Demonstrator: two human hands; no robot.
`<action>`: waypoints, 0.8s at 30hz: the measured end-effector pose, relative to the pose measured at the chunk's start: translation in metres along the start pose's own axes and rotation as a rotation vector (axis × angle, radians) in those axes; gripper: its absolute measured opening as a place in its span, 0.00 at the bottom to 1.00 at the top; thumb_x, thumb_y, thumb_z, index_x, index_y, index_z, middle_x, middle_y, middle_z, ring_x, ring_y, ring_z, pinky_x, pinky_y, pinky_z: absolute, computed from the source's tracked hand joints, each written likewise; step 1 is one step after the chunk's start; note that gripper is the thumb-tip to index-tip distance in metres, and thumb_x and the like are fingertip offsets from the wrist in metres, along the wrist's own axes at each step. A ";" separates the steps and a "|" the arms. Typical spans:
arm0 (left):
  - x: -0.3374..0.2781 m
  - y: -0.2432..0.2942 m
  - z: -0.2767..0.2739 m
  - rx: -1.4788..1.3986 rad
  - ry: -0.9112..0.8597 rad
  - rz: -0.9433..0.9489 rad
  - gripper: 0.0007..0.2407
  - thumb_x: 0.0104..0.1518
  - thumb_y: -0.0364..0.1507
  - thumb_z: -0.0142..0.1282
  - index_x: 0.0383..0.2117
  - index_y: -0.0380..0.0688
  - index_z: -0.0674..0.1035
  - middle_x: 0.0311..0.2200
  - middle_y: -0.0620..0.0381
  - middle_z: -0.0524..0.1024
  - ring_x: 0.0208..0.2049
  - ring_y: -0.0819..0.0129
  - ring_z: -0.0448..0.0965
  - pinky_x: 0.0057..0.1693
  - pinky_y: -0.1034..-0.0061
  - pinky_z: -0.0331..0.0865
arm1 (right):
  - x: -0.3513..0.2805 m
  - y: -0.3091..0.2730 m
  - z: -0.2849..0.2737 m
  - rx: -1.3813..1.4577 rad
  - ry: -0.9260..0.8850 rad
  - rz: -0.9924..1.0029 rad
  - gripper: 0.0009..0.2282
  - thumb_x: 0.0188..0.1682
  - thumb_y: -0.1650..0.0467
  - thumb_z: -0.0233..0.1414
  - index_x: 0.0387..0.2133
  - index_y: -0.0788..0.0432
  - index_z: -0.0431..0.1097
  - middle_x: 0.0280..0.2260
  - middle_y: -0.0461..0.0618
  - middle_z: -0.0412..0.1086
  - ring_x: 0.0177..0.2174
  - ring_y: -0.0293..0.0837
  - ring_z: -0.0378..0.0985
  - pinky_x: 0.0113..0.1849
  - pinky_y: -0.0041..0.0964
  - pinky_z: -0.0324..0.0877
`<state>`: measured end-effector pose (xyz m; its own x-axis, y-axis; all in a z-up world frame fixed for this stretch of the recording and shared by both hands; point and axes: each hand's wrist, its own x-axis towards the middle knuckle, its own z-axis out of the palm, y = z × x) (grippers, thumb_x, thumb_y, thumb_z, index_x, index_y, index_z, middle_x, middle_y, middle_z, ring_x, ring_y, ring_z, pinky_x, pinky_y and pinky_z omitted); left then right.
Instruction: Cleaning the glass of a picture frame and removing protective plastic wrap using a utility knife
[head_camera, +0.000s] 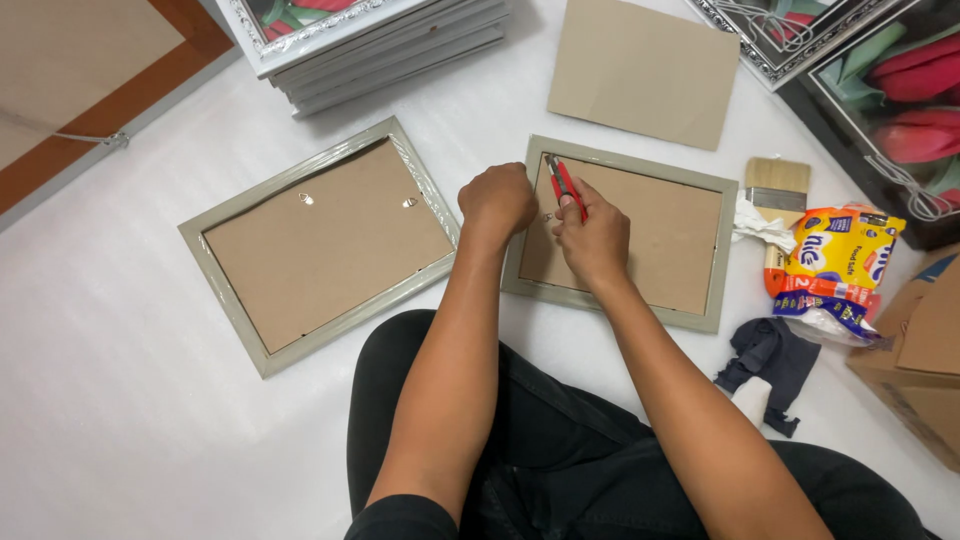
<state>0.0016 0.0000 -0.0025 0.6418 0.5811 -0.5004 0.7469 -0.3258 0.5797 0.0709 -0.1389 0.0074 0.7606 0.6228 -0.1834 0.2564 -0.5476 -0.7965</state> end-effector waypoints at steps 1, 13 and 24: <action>0.000 0.000 0.001 -0.004 -0.002 -0.004 0.22 0.46 0.16 0.54 0.52 0.33 0.79 0.41 0.33 0.81 0.45 0.35 0.81 0.48 0.35 0.73 | 0.001 -0.001 0.001 -0.004 -0.005 0.001 0.16 0.56 0.72 0.50 0.57 0.63 0.68 0.29 0.58 0.78 0.26 0.44 0.83 0.27 0.35 0.81; -0.004 0.003 0.010 -0.005 -0.017 0.093 0.21 0.49 0.17 0.52 0.53 0.28 0.76 0.42 0.29 0.80 0.45 0.32 0.81 0.48 0.34 0.73 | -0.064 -0.031 0.000 -0.479 -0.123 0.012 0.19 0.53 0.64 0.49 0.57 0.51 0.72 0.41 0.59 0.78 0.42 0.63 0.81 0.41 0.56 0.75; -0.002 0.000 0.017 0.029 0.001 0.055 0.13 0.51 0.21 0.55 0.41 0.29 0.82 0.32 0.34 0.82 0.38 0.38 0.84 0.45 0.43 0.77 | -0.102 -0.015 -0.009 -0.553 -0.261 0.101 0.20 0.49 0.60 0.51 0.55 0.48 0.74 0.38 0.63 0.79 0.43 0.68 0.79 0.43 0.57 0.75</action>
<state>0.0027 -0.0139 -0.0125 0.6817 0.5626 -0.4677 0.7154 -0.3785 0.5873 -0.0050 -0.1992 0.0435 0.6441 0.6309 -0.4325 0.5154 -0.7758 -0.3641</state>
